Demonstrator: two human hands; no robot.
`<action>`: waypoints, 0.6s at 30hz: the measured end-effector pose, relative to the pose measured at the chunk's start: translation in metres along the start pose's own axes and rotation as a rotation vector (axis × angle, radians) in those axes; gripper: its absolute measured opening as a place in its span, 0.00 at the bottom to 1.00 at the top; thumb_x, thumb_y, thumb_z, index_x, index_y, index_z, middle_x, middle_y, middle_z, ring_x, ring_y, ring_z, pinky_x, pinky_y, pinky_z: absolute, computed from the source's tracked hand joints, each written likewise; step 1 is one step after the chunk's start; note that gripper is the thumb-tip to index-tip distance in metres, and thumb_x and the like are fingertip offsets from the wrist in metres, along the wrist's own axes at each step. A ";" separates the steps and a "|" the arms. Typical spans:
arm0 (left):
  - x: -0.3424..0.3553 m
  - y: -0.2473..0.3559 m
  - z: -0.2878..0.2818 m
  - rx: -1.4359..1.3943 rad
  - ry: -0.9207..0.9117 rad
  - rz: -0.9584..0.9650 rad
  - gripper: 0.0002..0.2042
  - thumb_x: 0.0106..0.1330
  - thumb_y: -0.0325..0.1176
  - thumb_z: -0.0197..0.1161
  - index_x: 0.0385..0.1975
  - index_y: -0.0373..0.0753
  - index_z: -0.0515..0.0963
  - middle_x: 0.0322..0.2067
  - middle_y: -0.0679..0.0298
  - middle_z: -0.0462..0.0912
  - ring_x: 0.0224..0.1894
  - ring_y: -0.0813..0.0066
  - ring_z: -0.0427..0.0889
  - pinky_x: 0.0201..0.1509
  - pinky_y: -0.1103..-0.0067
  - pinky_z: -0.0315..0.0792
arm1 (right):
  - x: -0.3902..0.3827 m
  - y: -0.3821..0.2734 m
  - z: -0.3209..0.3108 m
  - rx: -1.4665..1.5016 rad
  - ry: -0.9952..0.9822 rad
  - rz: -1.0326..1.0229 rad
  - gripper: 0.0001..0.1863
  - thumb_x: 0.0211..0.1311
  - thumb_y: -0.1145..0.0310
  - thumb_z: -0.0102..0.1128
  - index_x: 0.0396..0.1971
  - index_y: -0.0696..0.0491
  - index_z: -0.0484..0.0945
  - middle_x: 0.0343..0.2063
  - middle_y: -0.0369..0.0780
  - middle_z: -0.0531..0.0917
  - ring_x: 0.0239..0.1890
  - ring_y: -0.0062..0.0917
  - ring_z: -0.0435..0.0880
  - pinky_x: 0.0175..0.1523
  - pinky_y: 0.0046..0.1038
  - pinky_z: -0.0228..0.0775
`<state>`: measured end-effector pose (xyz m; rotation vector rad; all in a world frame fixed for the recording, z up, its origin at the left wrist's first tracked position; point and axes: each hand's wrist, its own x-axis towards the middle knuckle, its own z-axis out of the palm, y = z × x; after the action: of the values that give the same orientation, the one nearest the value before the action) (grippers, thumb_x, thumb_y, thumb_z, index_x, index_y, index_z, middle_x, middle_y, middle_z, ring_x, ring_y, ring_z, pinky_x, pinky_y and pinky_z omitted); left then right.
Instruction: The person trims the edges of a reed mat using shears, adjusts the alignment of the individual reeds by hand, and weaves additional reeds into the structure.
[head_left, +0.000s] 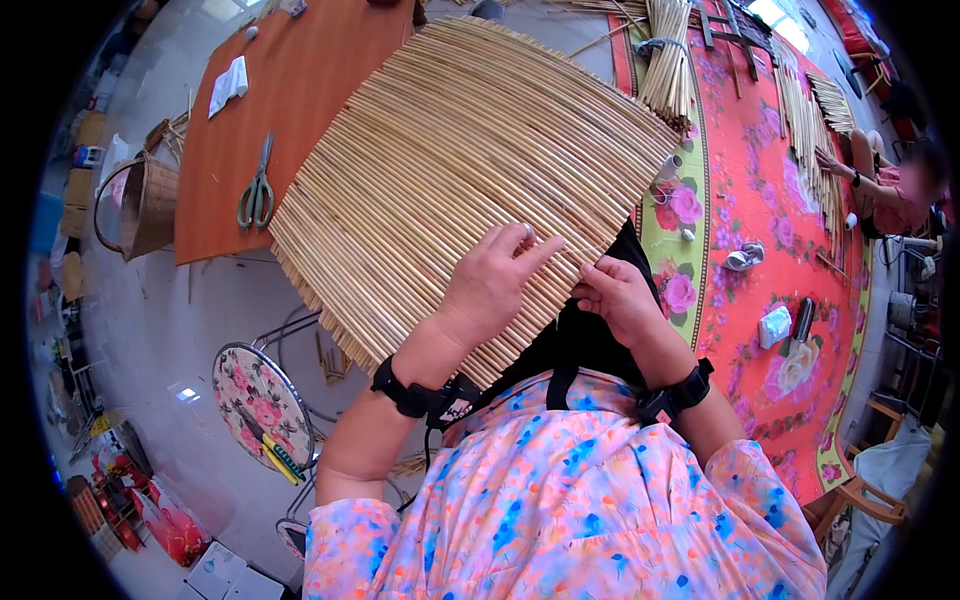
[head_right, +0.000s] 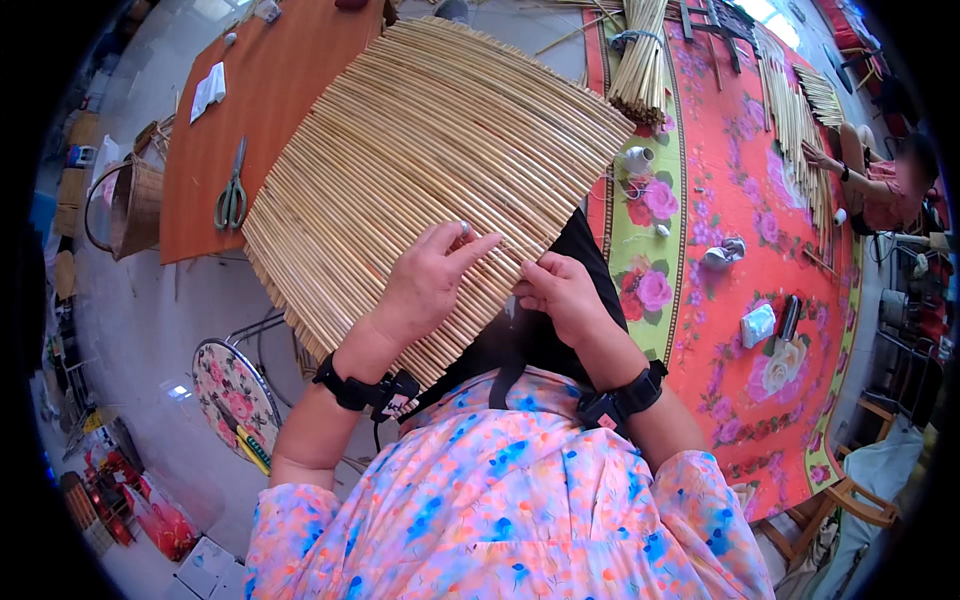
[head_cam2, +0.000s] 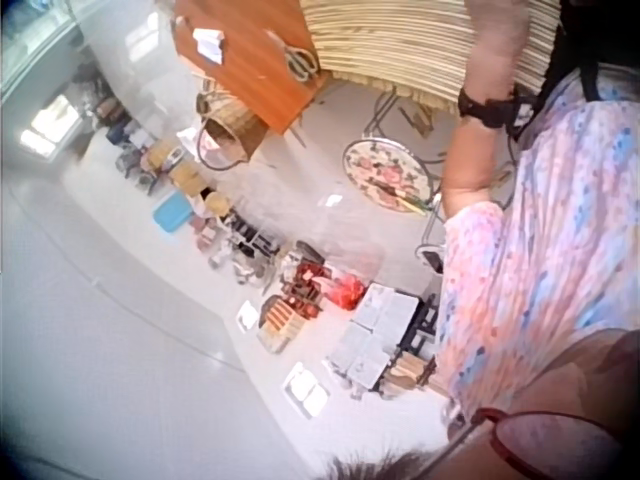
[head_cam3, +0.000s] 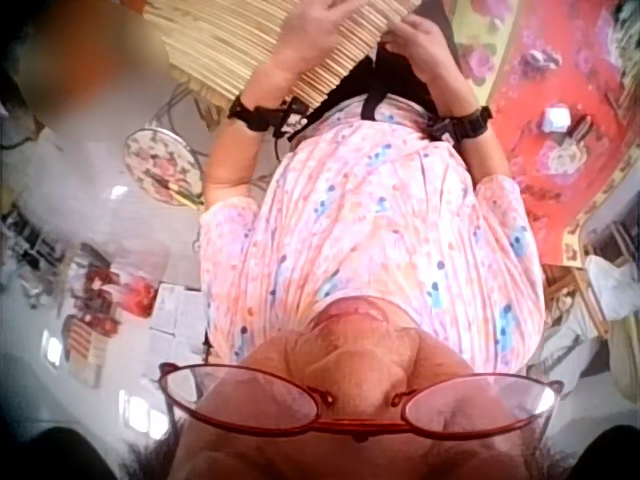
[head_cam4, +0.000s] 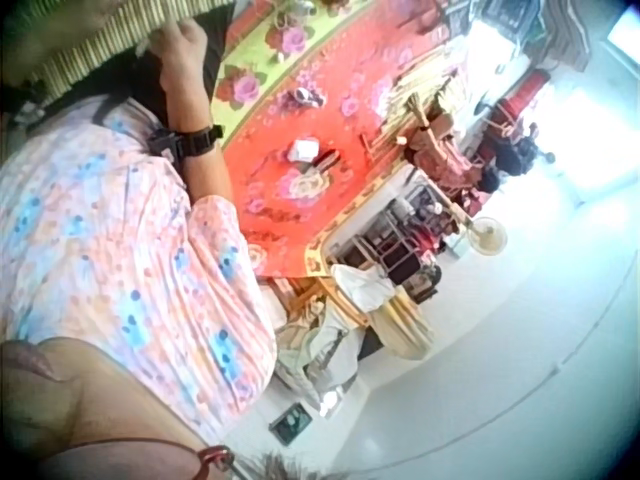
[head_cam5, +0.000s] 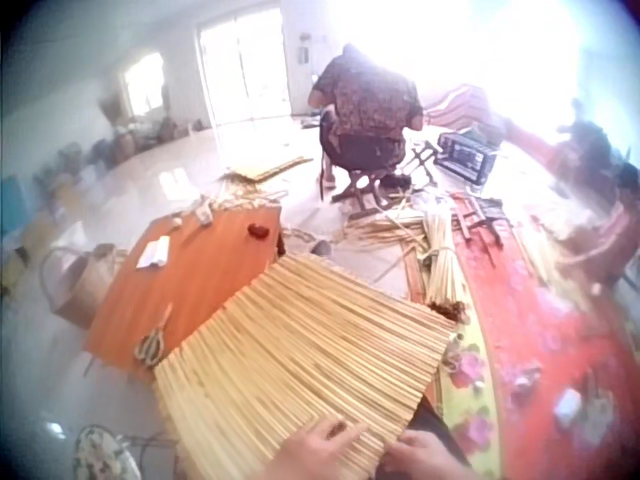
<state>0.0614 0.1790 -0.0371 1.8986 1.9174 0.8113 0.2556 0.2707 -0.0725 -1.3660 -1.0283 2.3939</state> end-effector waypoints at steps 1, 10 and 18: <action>0.000 0.001 0.001 -0.003 0.000 -0.001 0.18 0.55 0.26 0.56 0.46 0.46 0.81 0.38 0.59 0.75 0.43 0.62 0.77 0.47 0.71 0.74 | 0.000 0.000 0.000 -0.001 -0.001 -0.016 0.09 0.67 0.63 0.56 0.34 0.54 0.77 0.29 0.34 0.80 0.31 0.16 0.80 0.35 0.18 0.71; -0.003 -0.002 -0.007 -0.111 -0.017 -0.046 0.19 0.57 0.20 0.54 0.50 0.40 0.77 0.41 0.56 0.74 0.44 0.58 0.76 0.48 0.70 0.73 | -0.012 -0.027 0.001 -0.293 0.118 0.045 0.11 0.64 0.62 0.58 0.28 0.54 0.78 0.25 0.35 0.82 0.22 0.20 0.80 0.30 0.20 0.71; -0.093 -0.039 -0.099 -0.019 0.269 -0.389 0.17 0.59 0.22 0.58 0.49 0.36 0.75 0.48 0.53 0.72 0.53 0.57 0.74 0.57 0.73 0.68 | -0.011 -0.052 0.013 -1.201 0.391 -0.959 0.06 0.57 0.66 0.62 0.29 0.53 0.78 0.26 0.42 0.80 0.25 0.38 0.80 0.31 0.35 0.71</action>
<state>-0.0227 0.0731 0.0022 1.3888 2.3262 0.9888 0.2425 0.2978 -0.0266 -1.0186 -2.3722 0.7052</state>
